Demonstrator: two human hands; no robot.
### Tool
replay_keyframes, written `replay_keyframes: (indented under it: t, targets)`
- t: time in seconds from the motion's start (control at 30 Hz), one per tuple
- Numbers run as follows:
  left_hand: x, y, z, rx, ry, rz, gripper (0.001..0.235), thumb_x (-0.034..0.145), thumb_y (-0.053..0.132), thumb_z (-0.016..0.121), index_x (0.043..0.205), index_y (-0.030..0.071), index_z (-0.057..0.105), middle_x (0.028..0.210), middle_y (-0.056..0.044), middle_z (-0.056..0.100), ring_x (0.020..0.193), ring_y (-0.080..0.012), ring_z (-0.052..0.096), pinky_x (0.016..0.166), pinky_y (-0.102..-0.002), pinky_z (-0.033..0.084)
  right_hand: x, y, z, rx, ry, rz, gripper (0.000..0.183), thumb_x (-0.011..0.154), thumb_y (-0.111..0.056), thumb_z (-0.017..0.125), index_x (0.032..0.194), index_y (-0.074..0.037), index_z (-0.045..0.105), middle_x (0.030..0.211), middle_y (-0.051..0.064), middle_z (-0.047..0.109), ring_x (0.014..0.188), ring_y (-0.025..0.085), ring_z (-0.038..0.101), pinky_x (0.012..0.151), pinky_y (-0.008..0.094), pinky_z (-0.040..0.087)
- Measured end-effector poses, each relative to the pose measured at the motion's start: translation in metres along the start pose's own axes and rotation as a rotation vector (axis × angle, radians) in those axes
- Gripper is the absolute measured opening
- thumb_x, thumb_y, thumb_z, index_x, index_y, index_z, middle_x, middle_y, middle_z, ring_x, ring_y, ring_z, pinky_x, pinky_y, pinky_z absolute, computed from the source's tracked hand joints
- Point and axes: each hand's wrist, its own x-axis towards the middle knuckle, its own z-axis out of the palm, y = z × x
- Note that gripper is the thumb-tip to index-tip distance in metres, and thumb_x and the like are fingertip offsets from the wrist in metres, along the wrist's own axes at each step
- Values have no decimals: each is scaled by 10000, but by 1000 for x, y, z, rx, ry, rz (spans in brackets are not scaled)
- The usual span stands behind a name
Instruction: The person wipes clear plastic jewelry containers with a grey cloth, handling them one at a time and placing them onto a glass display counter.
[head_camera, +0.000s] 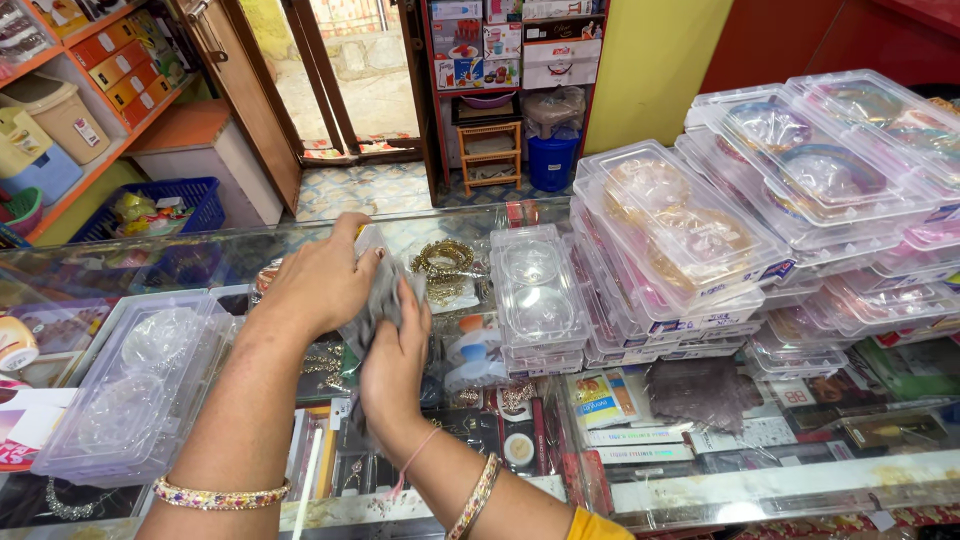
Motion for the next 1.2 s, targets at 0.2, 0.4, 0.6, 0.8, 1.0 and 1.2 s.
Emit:
replay_keyframes:
  t: [0.2,0.4,0.6,0.8,1.0,1.2]
  targets:
    - [-7,-2,-1,48,-68,69,509,1012,455,583,1318,50,530,1138,-288,704,1111,-452,666,968,-559,490,13,-59,-9,346,4,198,539,947,-84,409,1479,-171,410,1379,90,546,1136,222,600,966,382,508]
    - [-20,3,0,134,-22,160,606,940,418,589,1509,258,457,1390,-212,551,1362,-402,433,1069,-547,407,40,-43,-28,291,112,-152,371,943,2,458,1292,-15,580,1244,125,646,1103,169,615,955,290,507]
    - [-24,11,3,-28,7,107,751,946,665,447,1443,106,520,1454,-265,475,1389,-435,344,1159,-535,269,38,-2,-34,258,39,113,345,952,-82,409,1236,-27,598,1063,82,636,891,163,576,763,334,496]
    - [-25,23,8,-36,127,35,851,891,755,463,1316,35,622,1421,-250,534,1377,-460,340,1145,-531,253,12,36,-42,37,127,-81,318,944,-37,417,1179,-8,630,1077,89,688,982,164,645,885,275,499]
    - [-18,16,17,-98,221,140,492,794,505,660,1007,82,789,1502,-273,468,1445,-482,258,1184,-524,218,32,-10,-42,370,59,127,378,958,-29,416,1253,-66,649,893,55,555,727,147,473,630,328,410]
    - [-19,20,13,-196,77,5,607,731,377,728,1277,132,623,1642,-306,44,1527,-499,-79,1213,-540,68,44,-8,-43,494,-387,183,278,1025,-71,428,1185,5,642,1024,17,664,915,70,613,826,225,496]
